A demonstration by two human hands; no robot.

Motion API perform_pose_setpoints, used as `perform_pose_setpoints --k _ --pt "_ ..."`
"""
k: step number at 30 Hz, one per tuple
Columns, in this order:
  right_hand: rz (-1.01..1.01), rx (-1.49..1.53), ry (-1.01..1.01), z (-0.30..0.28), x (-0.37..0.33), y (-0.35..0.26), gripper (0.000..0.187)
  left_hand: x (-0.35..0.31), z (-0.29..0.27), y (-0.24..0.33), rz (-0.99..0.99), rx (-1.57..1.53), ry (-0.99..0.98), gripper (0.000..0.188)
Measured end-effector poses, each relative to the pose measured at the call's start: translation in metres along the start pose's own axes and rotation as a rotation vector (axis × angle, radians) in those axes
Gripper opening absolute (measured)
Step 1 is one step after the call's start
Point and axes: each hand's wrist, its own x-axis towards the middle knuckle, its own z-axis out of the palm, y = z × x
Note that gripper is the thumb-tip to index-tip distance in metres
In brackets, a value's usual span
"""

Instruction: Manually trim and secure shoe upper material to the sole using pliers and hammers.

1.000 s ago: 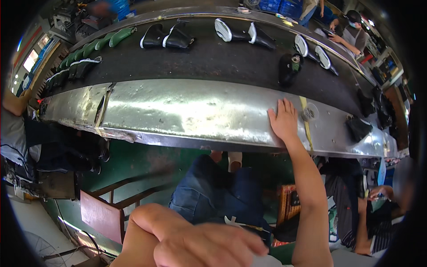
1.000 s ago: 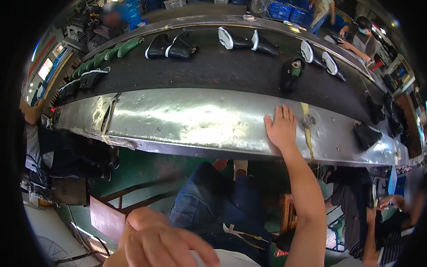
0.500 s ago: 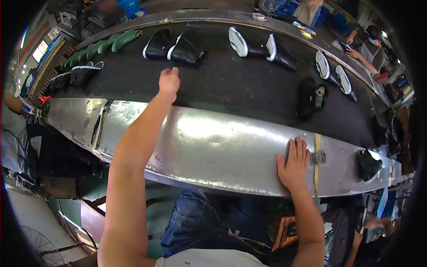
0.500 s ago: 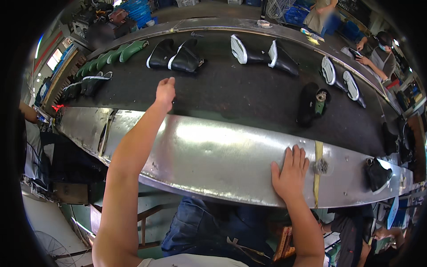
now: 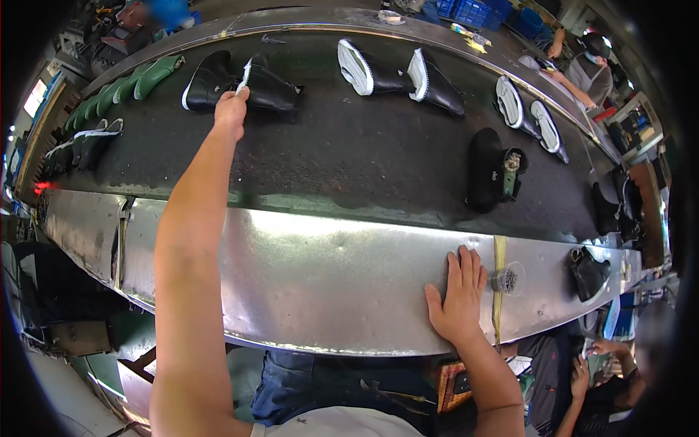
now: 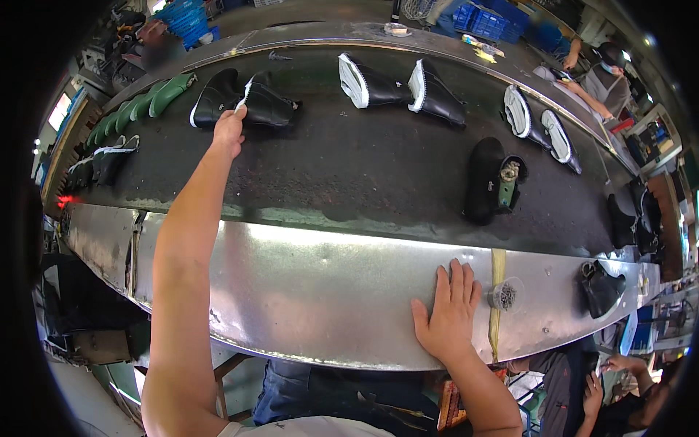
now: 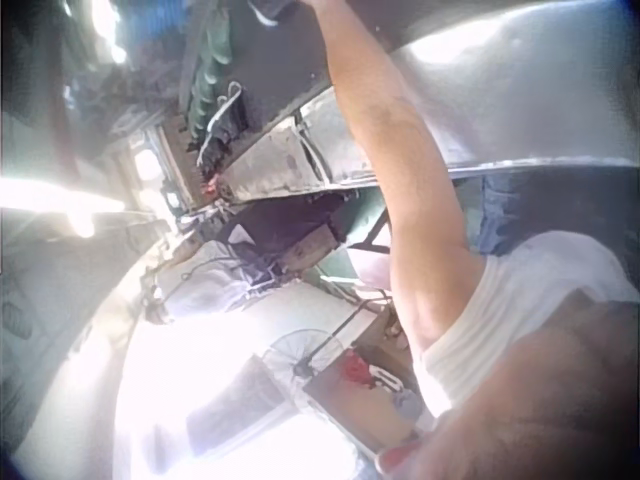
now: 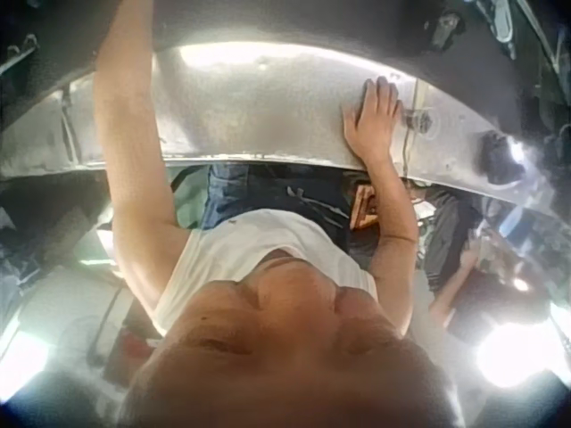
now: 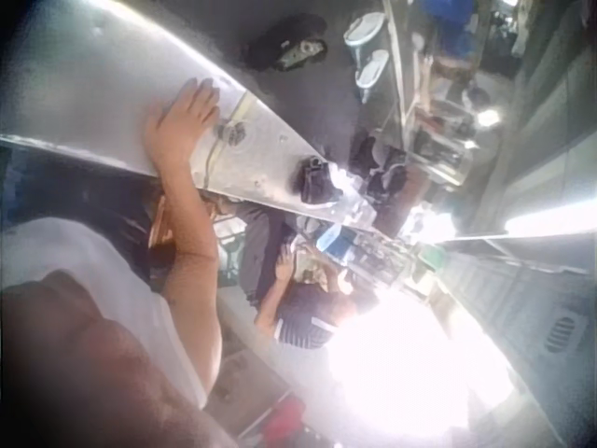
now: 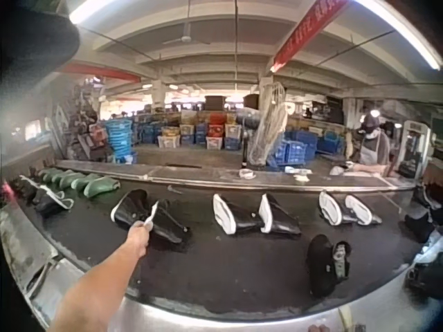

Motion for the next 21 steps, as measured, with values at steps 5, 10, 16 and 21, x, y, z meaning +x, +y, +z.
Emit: perform_pose_setpoints --k 5,10,16,21 --pt "0.001 0.046 0.038 0.001 0.000 -0.004 0.071 -0.064 0.000 0.016 -0.003 -0.184 -0.099 0.029" --pt "-0.058 0.205 0.174 0.004 -0.012 0.008 0.052 -0.197 -0.070 0.060 -0.091 -0.408 -0.518 0.014" --pt "0.109 1.299 0.150 0.005 -0.065 -0.020 0.056 -0.361 -0.179 0.098 0.078 -0.426 -1.003 0.016" --pt "0.207 2.516 -1.256 0.013 -0.166 -0.060 0.114 -0.437 -0.203 0.097 0.034 -0.171 -1.469 0.018"
